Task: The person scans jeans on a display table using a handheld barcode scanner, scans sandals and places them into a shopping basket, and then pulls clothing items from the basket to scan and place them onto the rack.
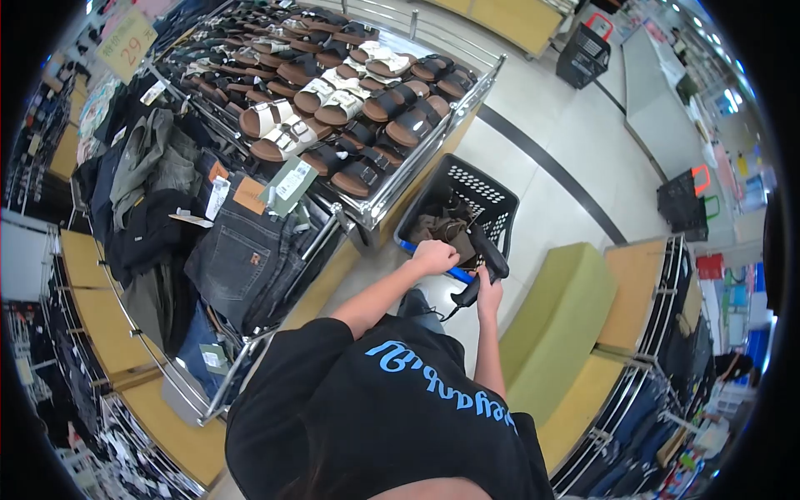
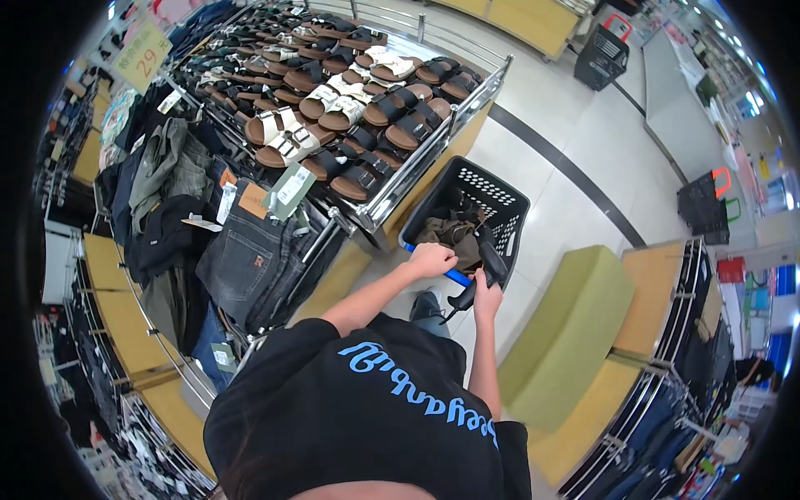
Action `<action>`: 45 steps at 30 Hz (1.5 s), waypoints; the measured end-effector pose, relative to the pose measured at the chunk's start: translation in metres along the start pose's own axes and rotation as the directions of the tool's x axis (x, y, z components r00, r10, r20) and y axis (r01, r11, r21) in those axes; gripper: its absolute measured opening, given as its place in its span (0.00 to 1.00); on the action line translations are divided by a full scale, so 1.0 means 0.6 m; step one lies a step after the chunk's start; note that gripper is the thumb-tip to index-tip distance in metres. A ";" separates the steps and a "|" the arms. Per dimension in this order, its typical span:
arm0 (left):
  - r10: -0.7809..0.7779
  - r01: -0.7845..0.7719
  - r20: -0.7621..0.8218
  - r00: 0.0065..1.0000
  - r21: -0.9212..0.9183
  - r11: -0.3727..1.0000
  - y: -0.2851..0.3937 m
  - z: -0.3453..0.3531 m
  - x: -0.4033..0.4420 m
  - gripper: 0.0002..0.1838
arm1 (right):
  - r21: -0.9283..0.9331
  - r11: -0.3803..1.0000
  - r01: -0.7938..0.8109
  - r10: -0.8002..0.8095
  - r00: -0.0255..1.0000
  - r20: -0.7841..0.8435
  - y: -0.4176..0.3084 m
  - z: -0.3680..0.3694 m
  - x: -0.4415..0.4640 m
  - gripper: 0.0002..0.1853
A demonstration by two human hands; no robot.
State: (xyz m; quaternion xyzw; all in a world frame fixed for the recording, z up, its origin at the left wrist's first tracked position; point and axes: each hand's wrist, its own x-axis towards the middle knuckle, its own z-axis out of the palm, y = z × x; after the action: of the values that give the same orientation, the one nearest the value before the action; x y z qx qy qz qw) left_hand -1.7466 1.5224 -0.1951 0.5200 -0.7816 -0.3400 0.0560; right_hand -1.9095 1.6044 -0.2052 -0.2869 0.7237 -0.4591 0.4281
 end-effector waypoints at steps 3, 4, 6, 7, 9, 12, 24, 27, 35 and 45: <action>0.084 -0.084 0.010 0.996 0.002 0.996 -0.016 0.007 -0.071 0.18 | -0.014 1.000 -0.007 0.006 0.999 -0.040 0.024 0.006 -0.067 0.18; 0.109 -0.109 0.010 0.994 0.000 0.994 -0.022 0.011 -0.096 0.18 | 0.011 1.000 -0.004 0.005 0.998 -0.067 0.036 0.010 -0.091 0.18; 0.140 -0.140 0.025 0.990 -0.010 0.990 -0.035 0.019 -0.140 0.18 | 0.005 1.000 -0.026 0.027 0.992 -0.124 0.056 0.020 -0.137 0.18; 0.147 -0.146 0.033 0.989 -0.020 0.989 -0.041 0.023 -0.165 0.18 | -0.036 0.999 -0.032 0.026 0.990 -0.136 0.064 0.017 -0.163 0.18; 0.164 -0.164 0.045 0.985 -0.008 0.986 -0.056 0.028 -0.210 0.18 | -0.106 0.994 -0.039 0.023 0.988 -0.153 0.076 0.029 -0.219 0.18; 0.195 -0.196 0.055 0.979 0.031 0.980 -0.077 0.031 -0.276 0.17 | 0.008 1.000 0.018 -0.016 0.988 -0.157 0.108 0.049 -0.301 0.18; 0.180 -0.176 -0.048 0.982 0.082 0.981 -0.142 0.051 -0.548 0.15 | -0.112 0.993 0.026 -0.032 0.998 -0.055 0.198 0.096 -0.577 0.21; 0.177 -0.171 -0.061 0.982 0.089 0.981 -0.153 0.057 -0.617 0.15 | -0.087 0.996 0.025 -0.026 1.000 -0.014 0.232 0.098 -0.627 0.22; 0.171 -0.169 -0.119 0.978 0.030 0.985 -0.178 0.101 -0.822 0.15 | -0.152 0.988 -0.017 0.021 0.999 0.026 0.259 0.091 -0.801 0.21; 0.269 -0.267 0.005 0.963 -0.086 0.960 -0.208 0.173 -1.019 0.16 | -0.056 0.991 -0.125 0.126 0.992 0.015 0.367 0.067 -0.950 0.23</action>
State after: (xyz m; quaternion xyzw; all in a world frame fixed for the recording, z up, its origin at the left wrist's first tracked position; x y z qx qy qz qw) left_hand -1.4189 2.0634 -0.1850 0.4037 -0.8301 -0.3664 0.1171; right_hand -1.6114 2.1394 -0.2112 -0.2569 0.7487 -0.4083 0.4547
